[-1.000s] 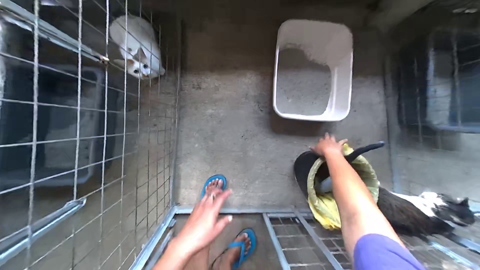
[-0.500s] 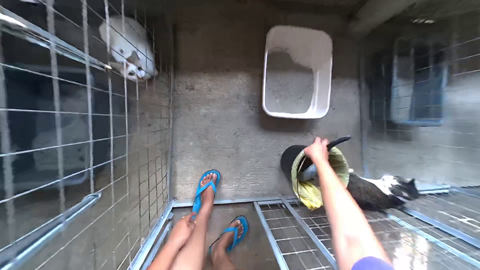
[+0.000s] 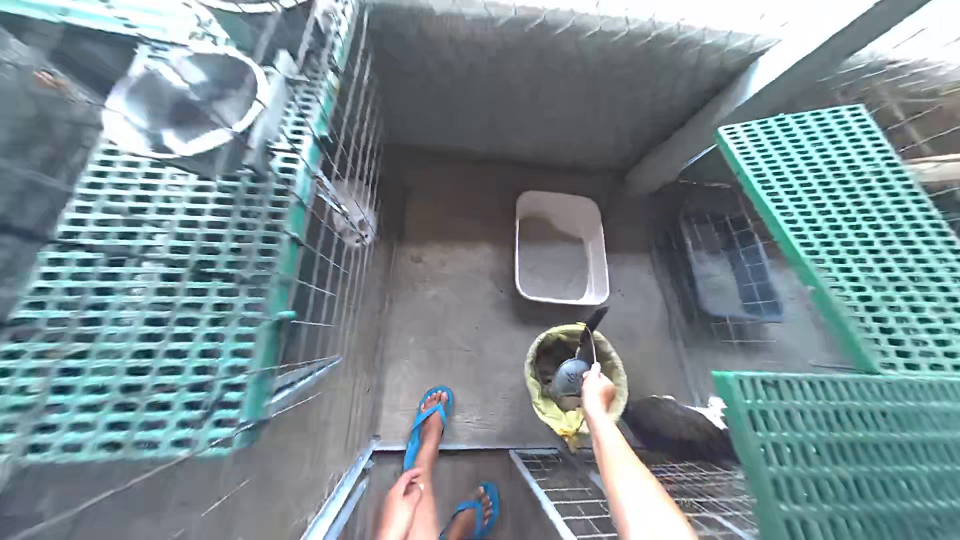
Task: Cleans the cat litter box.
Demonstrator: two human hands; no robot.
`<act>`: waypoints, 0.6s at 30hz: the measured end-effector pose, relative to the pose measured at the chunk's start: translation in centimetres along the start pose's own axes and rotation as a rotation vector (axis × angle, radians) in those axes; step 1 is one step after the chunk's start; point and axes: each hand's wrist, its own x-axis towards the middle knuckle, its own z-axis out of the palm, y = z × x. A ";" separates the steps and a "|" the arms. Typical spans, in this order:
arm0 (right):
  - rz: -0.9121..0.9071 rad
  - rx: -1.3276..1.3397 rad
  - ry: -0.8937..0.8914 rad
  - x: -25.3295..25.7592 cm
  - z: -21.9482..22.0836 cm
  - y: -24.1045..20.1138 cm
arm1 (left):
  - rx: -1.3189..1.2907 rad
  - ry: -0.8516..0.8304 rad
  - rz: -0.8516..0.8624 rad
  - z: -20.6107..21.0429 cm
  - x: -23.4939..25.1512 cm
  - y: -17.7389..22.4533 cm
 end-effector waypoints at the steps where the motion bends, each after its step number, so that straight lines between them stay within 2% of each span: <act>1: -0.013 0.003 -0.006 -1.9 -0.1 -0.3 | -0.045 0.038 0.047 0.5 -2.2 0.0; 5: -0.100 -0.005 -0.086 -9.7 -0.8 0.3 | -0.206 0.117 0.349 2.3 -13.1 2.6; 8: -0.135 0.019 -0.174 -15.8 -1.4 0.5 | -0.312 0.019 0.582 2.8 -21.0 6.7; 10: -0.163 0.043 -0.214 -19.2 -1.4 1.0 | -0.319 -0.103 0.738 3.0 -25.2 9.5; 13: -0.207 0.057 -0.316 -24.1 -1.8 2.9 | -0.174 -0.248 1.058 4.5 -30.2 13.2; 15: -0.248 0.056 -0.384 -27.5 -2.2 4.8 | -0.076 -0.310 1.264 6.9 -33.2 15.5; 18: -0.279 0.023 -0.504 -32.4 -4.6 7.6 | 0.131 -0.408 1.401 11.5 -37.3 18.2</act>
